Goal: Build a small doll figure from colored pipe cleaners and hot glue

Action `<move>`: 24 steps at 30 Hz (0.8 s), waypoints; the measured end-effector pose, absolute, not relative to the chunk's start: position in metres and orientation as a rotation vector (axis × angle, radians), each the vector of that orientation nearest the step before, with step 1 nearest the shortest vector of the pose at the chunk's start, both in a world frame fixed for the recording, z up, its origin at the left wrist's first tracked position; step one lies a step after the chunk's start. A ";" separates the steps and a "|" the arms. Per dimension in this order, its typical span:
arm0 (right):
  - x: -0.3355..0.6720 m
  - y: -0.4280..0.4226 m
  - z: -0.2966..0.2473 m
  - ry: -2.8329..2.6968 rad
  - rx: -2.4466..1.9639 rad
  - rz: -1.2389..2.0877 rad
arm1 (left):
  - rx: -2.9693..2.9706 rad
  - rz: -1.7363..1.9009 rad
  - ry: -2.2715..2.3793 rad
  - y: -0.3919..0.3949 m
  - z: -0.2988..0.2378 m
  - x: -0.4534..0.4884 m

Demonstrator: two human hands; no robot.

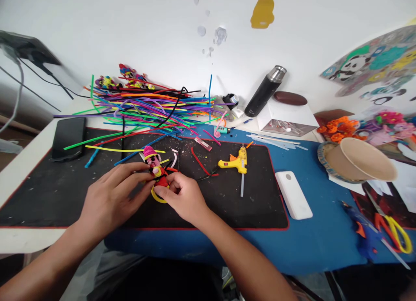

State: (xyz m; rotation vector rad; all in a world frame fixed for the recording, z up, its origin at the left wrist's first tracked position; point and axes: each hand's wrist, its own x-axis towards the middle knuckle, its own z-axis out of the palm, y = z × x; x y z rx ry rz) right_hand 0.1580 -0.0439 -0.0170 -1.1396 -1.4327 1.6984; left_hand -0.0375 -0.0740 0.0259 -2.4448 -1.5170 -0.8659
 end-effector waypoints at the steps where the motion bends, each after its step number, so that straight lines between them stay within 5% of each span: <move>1: 0.158 -0.044 -0.017 -1.441 -1.138 1.688 | -2.444 -0.864 -1.519 -0.074 0.027 -0.037; 24: 0.155 -0.045 -0.014 -1.470 -1.127 1.643 | -2.350 -0.871 -1.680 -0.075 0.026 -0.031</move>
